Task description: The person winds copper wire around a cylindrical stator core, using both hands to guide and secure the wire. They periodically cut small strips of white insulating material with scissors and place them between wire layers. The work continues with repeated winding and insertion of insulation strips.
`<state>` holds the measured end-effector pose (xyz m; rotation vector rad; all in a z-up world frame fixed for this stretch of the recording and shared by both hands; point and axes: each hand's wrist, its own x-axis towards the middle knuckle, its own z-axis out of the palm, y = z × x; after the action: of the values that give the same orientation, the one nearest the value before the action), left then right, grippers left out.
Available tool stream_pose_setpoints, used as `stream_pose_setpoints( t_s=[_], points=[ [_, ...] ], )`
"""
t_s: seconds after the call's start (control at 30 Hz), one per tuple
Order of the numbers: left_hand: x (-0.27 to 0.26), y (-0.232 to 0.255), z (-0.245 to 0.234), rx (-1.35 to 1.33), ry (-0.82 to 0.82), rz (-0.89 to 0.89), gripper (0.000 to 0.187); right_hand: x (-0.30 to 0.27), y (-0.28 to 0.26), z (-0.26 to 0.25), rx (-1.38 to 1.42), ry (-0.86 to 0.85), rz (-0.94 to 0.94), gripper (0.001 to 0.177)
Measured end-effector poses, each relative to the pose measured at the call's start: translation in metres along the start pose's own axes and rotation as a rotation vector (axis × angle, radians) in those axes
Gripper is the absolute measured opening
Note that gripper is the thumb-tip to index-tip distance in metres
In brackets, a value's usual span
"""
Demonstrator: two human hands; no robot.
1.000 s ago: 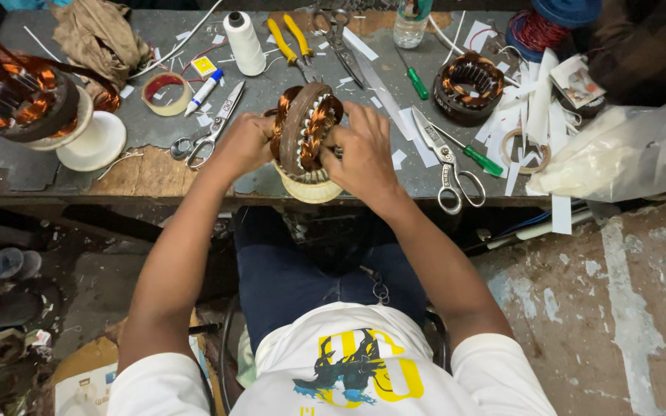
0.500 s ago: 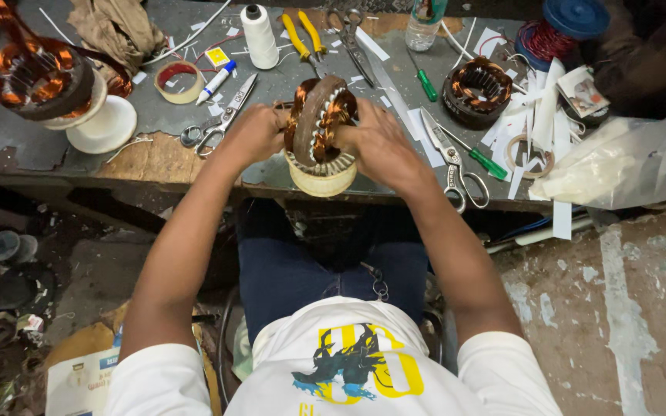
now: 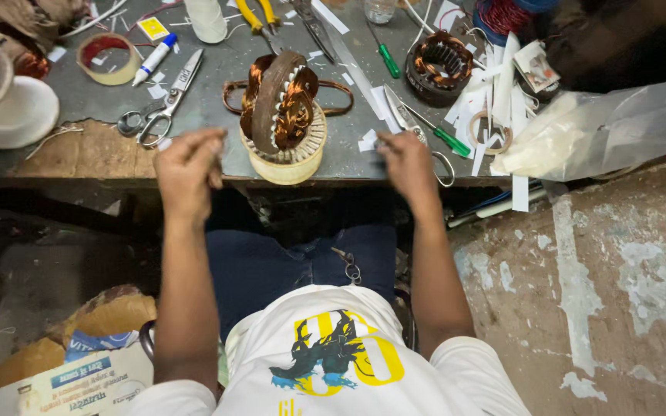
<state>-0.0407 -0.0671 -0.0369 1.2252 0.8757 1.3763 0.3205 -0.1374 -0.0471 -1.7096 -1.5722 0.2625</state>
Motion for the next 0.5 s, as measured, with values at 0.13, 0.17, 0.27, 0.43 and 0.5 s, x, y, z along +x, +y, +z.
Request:
stream_pose_setpoints(
  t_s=[0.13,0.17,0.27,0.43,0.5],
  points=[
    [-0.047,-0.026,0.015,0.062,-0.059,-0.066,0.017,-0.021,-0.029,0.009,-0.236,-0.169,-0.023,0.050],
    [-0.057,-0.030,0.021,0.052,-0.096,-0.114,0.018,-0.024,-0.033,0.006,-0.221,-0.210,-0.053,0.049],
    [-0.076,-0.037,0.039,0.105,-0.225,-0.180,0.020,-0.029,-0.039,0.003,-0.182,-0.221,-0.185,0.038],
    [-0.093,-0.045,0.080,0.401,-0.301,0.315,0.028,-0.056,-0.043,0.019,0.005,-0.047,-0.302,0.016],
    [-0.098,-0.049,0.090,0.427,-0.288,0.314,0.042,-0.073,-0.048,0.029,0.112,-0.077,-0.313,0.021]
  ],
)
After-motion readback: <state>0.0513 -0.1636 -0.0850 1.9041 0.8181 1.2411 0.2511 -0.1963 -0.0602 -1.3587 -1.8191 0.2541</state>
